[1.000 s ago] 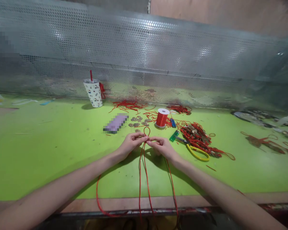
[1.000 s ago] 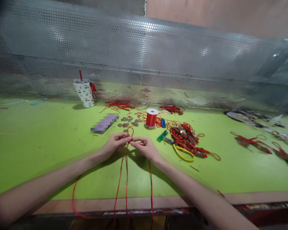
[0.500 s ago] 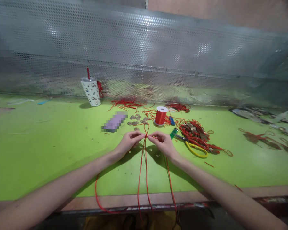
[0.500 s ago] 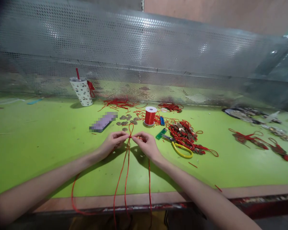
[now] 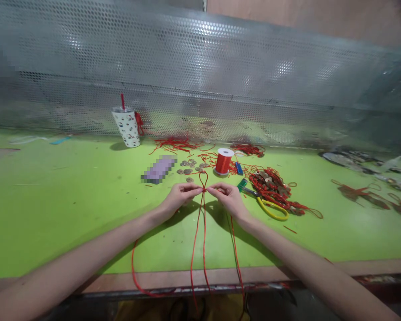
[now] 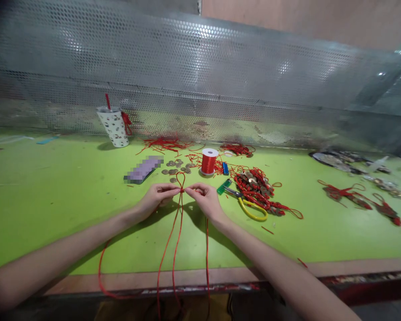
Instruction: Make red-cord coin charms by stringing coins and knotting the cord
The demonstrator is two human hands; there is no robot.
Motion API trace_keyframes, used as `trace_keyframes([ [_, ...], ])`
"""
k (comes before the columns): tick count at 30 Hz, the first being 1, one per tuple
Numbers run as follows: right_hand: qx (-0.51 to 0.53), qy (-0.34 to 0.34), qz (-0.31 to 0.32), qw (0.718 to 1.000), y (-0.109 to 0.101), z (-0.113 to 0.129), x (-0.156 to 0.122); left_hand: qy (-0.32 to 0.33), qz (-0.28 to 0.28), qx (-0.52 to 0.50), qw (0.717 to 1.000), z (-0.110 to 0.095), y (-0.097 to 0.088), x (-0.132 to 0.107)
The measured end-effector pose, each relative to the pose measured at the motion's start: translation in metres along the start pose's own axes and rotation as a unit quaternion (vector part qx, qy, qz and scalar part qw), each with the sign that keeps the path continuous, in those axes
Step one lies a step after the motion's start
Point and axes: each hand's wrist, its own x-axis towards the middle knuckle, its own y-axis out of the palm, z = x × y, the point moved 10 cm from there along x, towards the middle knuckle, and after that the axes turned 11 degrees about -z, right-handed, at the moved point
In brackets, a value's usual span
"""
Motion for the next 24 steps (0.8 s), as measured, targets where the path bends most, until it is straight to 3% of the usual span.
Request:
trace_keyframes([
  [5,0.012,-0.002,0.004,1.000,0.002,-0.002,0.001,-0.013,0.026,0.002,1.000,0.003,0.007,-0.003],
  [13,-0.020,0.002,0.061,0.998,0.009,-0.003,-0.001,0.009,-0.014,0.009,1.000,0.000,0.000,-0.001],
  [15,-0.027,-0.032,0.077,0.996,0.013,0.009,-0.010,0.022,-0.034,0.000,0.999,-0.003,-0.002,0.001],
  [17,-0.063,-0.114,0.097,0.987,0.020,0.028,-0.025,0.034,-0.051,-0.014,0.998,-0.007,-0.004,0.002],
  [20,-0.161,-0.264,0.170,0.936,0.044,0.045,-0.061,0.046,-0.069,-0.031,0.996,-0.012,-0.007,0.003],
  [24,-0.291,-0.436,0.287,0.802,0.080,0.039,-0.121,0.040,-0.069,-0.047,0.996,-0.013,-0.008,0.005],
])
